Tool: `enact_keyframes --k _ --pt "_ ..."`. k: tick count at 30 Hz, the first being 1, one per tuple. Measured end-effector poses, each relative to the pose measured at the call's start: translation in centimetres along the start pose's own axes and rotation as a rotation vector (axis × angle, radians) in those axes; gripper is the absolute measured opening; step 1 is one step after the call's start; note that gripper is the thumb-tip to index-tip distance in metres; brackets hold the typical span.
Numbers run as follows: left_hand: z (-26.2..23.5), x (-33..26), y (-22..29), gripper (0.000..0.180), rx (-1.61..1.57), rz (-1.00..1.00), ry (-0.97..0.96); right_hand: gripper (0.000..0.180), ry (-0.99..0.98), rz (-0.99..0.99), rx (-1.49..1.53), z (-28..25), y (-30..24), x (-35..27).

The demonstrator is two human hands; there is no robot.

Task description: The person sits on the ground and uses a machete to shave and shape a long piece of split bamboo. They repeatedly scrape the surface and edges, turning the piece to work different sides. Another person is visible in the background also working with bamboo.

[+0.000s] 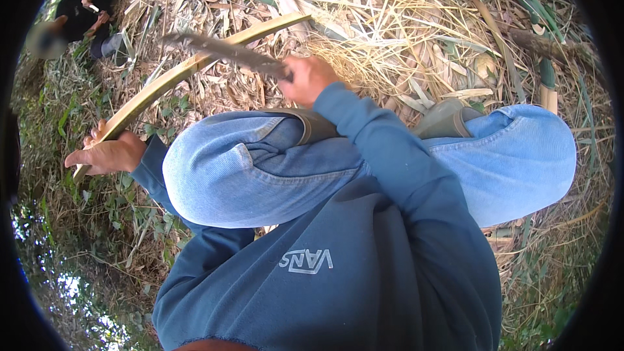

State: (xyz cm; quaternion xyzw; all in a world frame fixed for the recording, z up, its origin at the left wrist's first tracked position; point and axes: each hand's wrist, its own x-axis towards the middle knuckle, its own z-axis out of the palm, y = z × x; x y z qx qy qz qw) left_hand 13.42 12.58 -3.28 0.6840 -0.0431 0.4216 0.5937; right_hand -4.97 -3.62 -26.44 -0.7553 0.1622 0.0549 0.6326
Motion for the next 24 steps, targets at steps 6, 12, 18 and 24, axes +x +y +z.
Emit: enact_keyframes --k 6,12,18,24 --pt "-0.6 0.3 -1.1 0.059 -0.002 -0.047 0.023 0.03 0.038 0.255 -0.154 -1.0 2.9 0.1" --pt "-0.5 0.3 -1.3 0.054 0.049 -0.062 0.071 0.033 0.095 0.455 -0.175 -1.2 7.2 0.7" --pt "-1.6 0.6 -0.5 0.047 0.042 -0.085 0.068 0.033 0.099 0.252 -0.246 -0.4 6.3 -0.5" --pt "-0.8 0.6 -0.9 0.057 0.04 -0.037 0.046 0.03 0.175 0.484 -0.27 -0.5 10.2 0.5"
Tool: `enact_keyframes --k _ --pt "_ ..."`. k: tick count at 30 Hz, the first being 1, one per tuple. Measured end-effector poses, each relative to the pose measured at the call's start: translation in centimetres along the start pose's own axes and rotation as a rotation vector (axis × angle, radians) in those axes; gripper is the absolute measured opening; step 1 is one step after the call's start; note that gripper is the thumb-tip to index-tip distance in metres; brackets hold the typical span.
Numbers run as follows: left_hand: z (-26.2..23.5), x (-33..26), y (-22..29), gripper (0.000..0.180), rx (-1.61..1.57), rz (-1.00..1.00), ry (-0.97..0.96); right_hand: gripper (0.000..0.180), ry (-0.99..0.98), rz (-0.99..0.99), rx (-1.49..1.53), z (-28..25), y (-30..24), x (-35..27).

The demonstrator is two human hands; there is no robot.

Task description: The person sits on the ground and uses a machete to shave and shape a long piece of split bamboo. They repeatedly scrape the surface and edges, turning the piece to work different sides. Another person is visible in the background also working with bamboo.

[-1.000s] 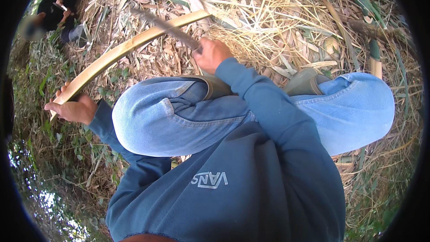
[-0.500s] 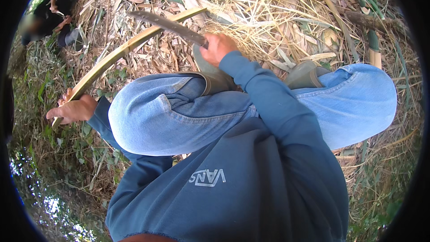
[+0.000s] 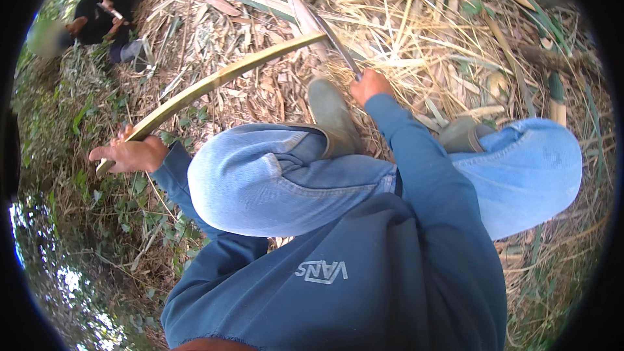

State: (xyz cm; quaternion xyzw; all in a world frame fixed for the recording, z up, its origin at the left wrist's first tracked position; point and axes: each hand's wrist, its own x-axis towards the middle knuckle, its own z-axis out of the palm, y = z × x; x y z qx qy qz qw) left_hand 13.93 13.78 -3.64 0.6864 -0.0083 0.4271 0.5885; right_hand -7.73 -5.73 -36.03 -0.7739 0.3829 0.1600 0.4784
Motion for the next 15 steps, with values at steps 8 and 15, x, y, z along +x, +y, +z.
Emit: enact_keyframes --k 8,15 --pt "0.6 0.1 0.4 0.077 -0.01 -0.009 -0.005 0.021 -0.068 -0.772 0.25 -2.2 -9.2 -5.5" --pt "-0.2 0.4 0.3 0.055 -0.044 -0.036 -0.013 0.031 -0.122 -0.141 0.063 -2.8 -5.3 -2.7"
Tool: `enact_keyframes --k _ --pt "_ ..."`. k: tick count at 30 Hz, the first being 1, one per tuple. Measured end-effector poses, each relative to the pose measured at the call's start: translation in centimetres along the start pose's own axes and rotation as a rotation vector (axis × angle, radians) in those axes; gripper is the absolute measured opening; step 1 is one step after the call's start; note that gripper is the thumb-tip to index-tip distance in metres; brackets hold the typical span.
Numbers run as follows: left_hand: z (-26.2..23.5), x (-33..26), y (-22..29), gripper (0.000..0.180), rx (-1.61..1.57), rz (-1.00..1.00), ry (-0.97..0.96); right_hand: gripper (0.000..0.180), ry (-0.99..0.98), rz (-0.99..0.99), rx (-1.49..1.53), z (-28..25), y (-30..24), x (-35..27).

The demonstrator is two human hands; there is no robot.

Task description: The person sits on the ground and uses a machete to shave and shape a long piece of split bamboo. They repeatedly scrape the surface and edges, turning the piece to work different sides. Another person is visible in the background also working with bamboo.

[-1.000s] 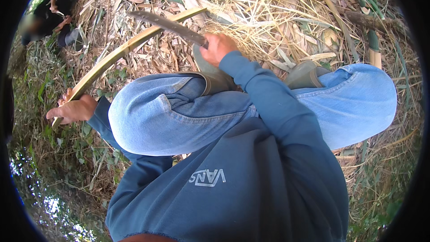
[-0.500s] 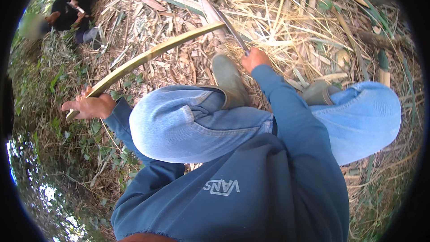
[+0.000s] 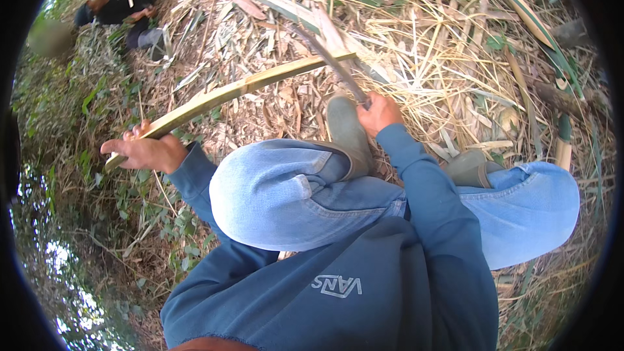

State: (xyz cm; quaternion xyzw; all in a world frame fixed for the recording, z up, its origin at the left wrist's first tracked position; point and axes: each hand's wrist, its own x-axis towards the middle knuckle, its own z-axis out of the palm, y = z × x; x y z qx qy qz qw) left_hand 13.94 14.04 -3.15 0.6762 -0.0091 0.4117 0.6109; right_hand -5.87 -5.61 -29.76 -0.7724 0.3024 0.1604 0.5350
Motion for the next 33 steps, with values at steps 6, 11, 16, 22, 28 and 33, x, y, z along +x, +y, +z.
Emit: enact_keyframes --k 6,11,16,22,28,33 --pt "0.8 -0.4 0.0 0.051 0.001 0.006 0.013 0.028 0.106 -0.05 0.009 1.9 2.0 0.3" --pt "0.7 -0.6 -0.3 0.053 -0.012 -0.007 0.004 0.029 0.063 0.034 -0.003 0.9 3.5 1.1" --pt "0.8 -1.0 -0.1 0.05 0.004 0.004 -0.019 0.03 0.142 0.12 -0.033 1.5 5.6 2.1" --pt "0.6 1.0 -0.1 0.06 0.071 -0.002 0.055 0.041 0.249 -0.23 0.051 4.5 2.3 1.3" --pt "1.7 -0.2 1.8 0.045 0.001 -0.054 0.126 0.025 0.014 -0.541 0.179 1.4 -7.0 -3.1" --pt "-0.2 -1.1 -0.4 0.043 -0.062 -0.16 -0.079 0.024 0.002 -0.473 0.12 0.1 -7.8 -2.2"
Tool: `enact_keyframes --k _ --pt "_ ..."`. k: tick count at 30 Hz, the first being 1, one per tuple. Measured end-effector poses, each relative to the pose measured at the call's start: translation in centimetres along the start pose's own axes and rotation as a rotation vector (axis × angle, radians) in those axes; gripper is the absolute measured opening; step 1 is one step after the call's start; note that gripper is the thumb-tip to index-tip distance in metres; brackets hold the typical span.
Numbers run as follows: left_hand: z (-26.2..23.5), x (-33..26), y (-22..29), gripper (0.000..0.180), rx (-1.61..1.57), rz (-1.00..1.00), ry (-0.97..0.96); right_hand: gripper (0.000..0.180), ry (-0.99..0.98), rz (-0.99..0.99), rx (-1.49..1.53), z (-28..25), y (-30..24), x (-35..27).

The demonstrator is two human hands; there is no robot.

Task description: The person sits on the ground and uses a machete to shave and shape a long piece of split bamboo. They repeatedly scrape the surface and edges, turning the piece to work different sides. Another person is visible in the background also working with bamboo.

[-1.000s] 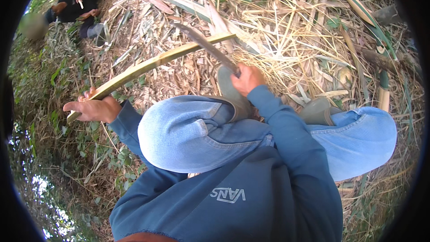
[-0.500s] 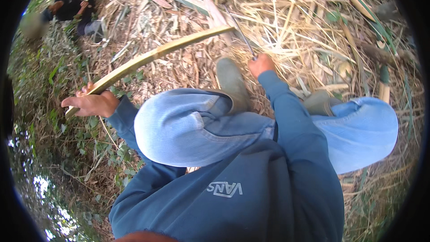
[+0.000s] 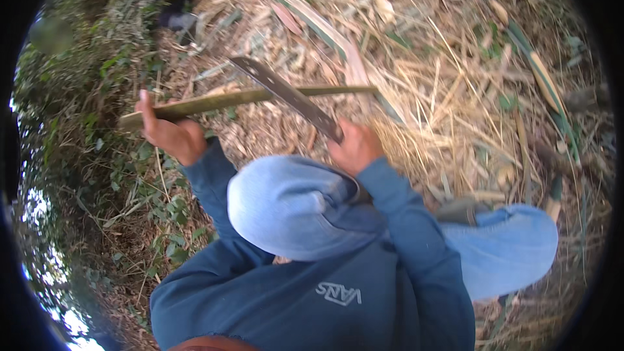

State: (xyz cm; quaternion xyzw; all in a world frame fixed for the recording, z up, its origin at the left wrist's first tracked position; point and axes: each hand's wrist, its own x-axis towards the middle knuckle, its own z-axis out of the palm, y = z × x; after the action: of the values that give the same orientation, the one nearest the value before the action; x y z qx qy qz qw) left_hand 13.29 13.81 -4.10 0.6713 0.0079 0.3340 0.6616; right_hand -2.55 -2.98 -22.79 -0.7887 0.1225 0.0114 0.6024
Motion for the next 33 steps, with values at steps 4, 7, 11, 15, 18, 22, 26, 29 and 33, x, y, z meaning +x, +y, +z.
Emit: enact_keyframes --k 4,7,11,15,18,22,26,29,33 --pt "1.2 -1.8 0.7 0.04 0.086 0.199 -0.016 0.023 -0.029 -0.045 0.096 -0.2 -0.2 -1.0" --pt "1.0 -1.2 0.2 0.041 0.111 0.274 -0.024 0.023 0.031 -0.069 0.094 0.1 0.3 -1.2" --pt "0.6 -1.0 -0.2 0.043 0.132 0.274 0.004 0.023 0.004 0.202 0.082 0.8 2.9 -1.2" --pt "-0.9 -0.5 -1.1 0.041 0.112 0.228 0.029 0.022 0.006 0.102 0.009 0.7 2.4 -1.6" --pt "-0.4 -0.5 -0.8 0.039 0.122 0.223 0.03 0.024 -0.022 0.16 0.033 1.0 2.9 -1.6" --pt "-1.1 -0.2 -1.1 0.041 0.133 0.2 0.071 0.026 -0.082 0.344 -0.082 -0.4 3.3 -1.4" --pt "-0.7 -0.7 -1.0 0.043 0.122 0.169 0.071 0.025 -0.054 0.248 -0.062 -0.1 2.5 -2.1" --pt "-1.1 -0.7 -1.4 0.043 0.147 0.197 0.052 0.025 -0.005 0.373 -0.043 -0.9 4.2 -1.4" --pt "-1.8 -0.3 -1.1 0.04 0.135 0.166 0.082 0.027 -0.057 0.302 -0.12 -0.4 3.0 -1.9"
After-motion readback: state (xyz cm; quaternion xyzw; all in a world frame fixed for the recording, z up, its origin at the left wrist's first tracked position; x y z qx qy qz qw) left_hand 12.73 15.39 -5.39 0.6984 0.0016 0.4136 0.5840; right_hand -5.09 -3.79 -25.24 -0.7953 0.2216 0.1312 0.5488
